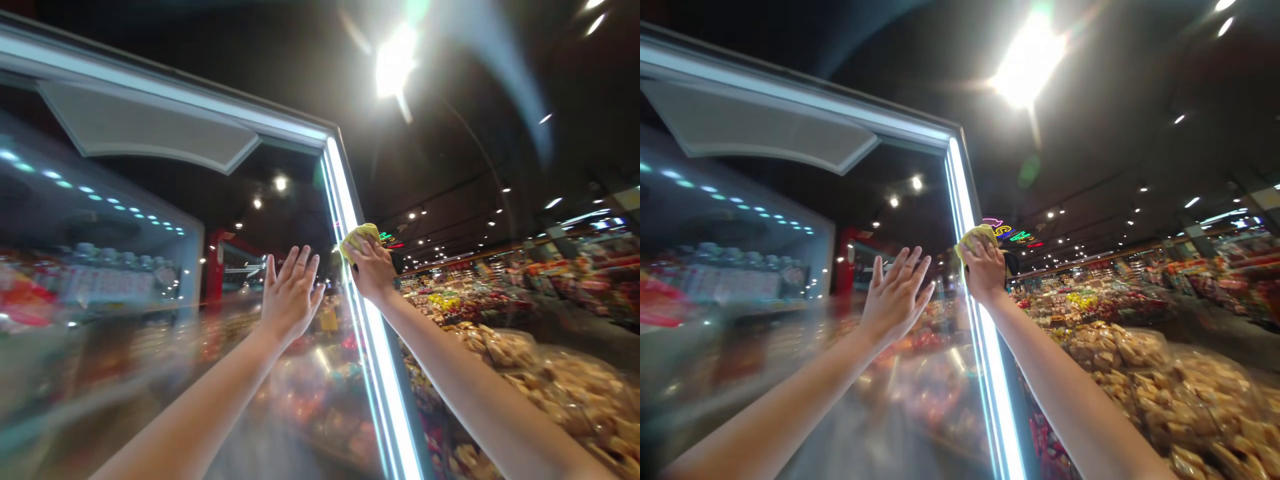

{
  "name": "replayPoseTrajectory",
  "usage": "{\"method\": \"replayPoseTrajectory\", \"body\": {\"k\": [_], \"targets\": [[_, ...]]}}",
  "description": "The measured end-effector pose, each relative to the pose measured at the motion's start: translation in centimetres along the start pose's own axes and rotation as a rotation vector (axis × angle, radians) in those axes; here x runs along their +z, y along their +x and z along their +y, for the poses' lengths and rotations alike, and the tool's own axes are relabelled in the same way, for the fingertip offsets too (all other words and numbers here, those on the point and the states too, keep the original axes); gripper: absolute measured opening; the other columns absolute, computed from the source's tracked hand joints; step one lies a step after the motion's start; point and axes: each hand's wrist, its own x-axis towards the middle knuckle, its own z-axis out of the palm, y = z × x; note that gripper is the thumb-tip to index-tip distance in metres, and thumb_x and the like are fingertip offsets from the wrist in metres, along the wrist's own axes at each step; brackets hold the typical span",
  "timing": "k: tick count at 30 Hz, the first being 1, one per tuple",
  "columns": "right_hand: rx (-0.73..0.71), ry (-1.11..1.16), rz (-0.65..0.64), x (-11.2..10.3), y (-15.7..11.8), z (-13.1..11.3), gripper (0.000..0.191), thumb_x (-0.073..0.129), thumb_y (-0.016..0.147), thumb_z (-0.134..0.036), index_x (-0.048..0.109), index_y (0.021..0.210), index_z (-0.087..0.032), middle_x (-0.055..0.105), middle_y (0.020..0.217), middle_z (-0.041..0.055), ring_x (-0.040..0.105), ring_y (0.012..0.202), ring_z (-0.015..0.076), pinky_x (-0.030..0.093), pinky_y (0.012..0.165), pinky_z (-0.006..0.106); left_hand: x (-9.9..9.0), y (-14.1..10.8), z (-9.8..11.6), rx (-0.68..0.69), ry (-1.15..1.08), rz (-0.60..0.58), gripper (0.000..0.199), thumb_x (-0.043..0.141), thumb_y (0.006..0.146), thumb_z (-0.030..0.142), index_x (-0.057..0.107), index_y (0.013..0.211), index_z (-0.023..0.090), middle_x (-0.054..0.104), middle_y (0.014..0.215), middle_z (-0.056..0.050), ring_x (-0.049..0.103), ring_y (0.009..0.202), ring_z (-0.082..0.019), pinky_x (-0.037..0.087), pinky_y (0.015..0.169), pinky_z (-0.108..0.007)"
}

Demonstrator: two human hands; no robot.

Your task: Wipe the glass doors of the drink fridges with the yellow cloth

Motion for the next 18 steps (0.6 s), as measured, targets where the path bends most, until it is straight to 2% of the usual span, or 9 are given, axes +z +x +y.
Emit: {"method": "replayPoseTrajectory", "body": {"k": [2, 3, 8, 10, 11, 13, 15, 18], "targets": [[-0.003, -0.009, 0.002, 1.1, 1.4, 0.5, 0.049, 0.055, 0.089, -0.016, 0.06, 0.135, -0.032, 0.049, 0.153, 0.0008, 0.037, 0.144, 0.0287, 0.037, 0.114, 0.05, 0.1, -0.3, 0.2, 0.005, -0.002, -0.018, 0.051, 0.043, 0.099, 0.037, 0.049, 0.147, 0.02, 0.04, 0.158, -0.01, 0.032, 0.15, -0.029, 0.011, 0.125, -0.061], [0.0, -0.01, -0.006, 1.5, 3.0, 0.6, 0.048, 0.053, 0.09, -0.015, 0.061, 0.135, -0.031, 0.048, 0.153, 0.0012, 0.036, 0.145, 0.029, 0.036, 0.115, 0.05, 0.1, -0.4, 0.3, 0.006, 0.002, -0.028, 0.05, 0.042, 0.099, 0.038, 0.05, 0.146, 0.02, 0.04, 0.158, -0.01, 0.032, 0.15, -0.028, 0.011, 0.125, -0.061], [0.065, 0.001, -0.1, 1.5, 14.1, 0.2, 0.037, 0.056, 0.091, -0.019, 0.067, 0.126, -0.028, 0.048, 0.154, 0.0043, 0.037, 0.143, 0.0353, 0.038, 0.111, 0.06, 0.2, -0.3, 0.1, 0.002, 0.03, -0.039, 0.05, 0.043, 0.099, 0.038, 0.051, 0.145, 0.02, 0.039, 0.159, -0.009, 0.031, 0.15, -0.028, 0.013, 0.125, -0.06], [0.062, 0.003, -0.119, 1.3, 15.5, 0.2, 0.037, 0.058, 0.09, -0.02, 0.067, 0.125, -0.029, 0.047, 0.154, 0.0052, 0.038, 0.142, 0.038, 0.043, 0.106, 0.06, 0.2, -0.3, 0.1, -0.003, 0.031, -0.043, 0.049, 0.043, 0.099, 0.037, 0.052, 0.145, 0.021, 0.039, 0.159, -0.008, 0.032, 0.15, -0.028, 0.014, 0.125, -0.06], [0.052, 0.0, -0.127, 1.3, 14.9, 0.2, 0.038, 0.058, 0.089, -0.021, 0.066, 0.126, -0.028, 0.046, 0.155, 0.0056, 0.037, 0.142, 0.0389, 0.045, 0.104, 0.059, 0.2, -0.3, 0.1, -0.008, 0.028, -0.046, 0.049, 0.043, 0.099, 0.037, 0.052, 0.144, 0.021, 0.039, 0.159, -0.008, 0.032, 0.15, -0.028, 0.014, 0.125, -0.06], [0.021, -0.019, -0.131, 1.3, 11.3, 0.5, 0.042, 0.058, 0.089, -0.021, 0.064, 0.13, -0.028, 0.044, 0.156, 0.0065, 0.034, 0.143, 0.0397, 0.045, 0.104, 0.058, 0.1, -0.6, 0.1, -0.019, 0.016, -0.049, 0.049, 0.043, 0.099, 0.038, 0.053, 0.143, 0.022, 0.04, 0.158, -0.008, 0.032, 0.15, -0.028, 0.013, 0.125, -0.06], [-0.02, -0.046, -0.138, 0.9, 5.9, 0.7, 0.045, 0.057, 0.089, -0.021, 0.062, 0.133, -0.028, 0.044, 0.156, 0.0062, 0.035, 0.143, 0.0389, 0.043, 0.105, 0.058, -0.1, -1.0, 0.2, -0.029, 0.0, -0.053, 0.049, 0.043, 0.098, 0.039, 0.053, 0.143, 0.022, 0.041, 0.158, -0.009, 0.031, 0.15, -0.029, 0.012, 0.125, -0.061], [-0.042, -0.04, -0.166, -0.3, -1.7, 0.5, 0.05, 0.057, 0.086, -0.016, 0.062, 0.134, -0.031, 0.048, 0.154, 0.0043, 0.044, 0.136, 0.0359, 0.045, 0.104, 0.055, -0.3, -2.0, 0.2, -0.048, -0.008, -0.063, 0.05, 0.042, 0.098, 0.038, 0.053, 0.143, 0.02, 0.04, 0.158, -0.011, 0.031, 0.15, -0.029, 0.012, 0.124, -0.061]]}}
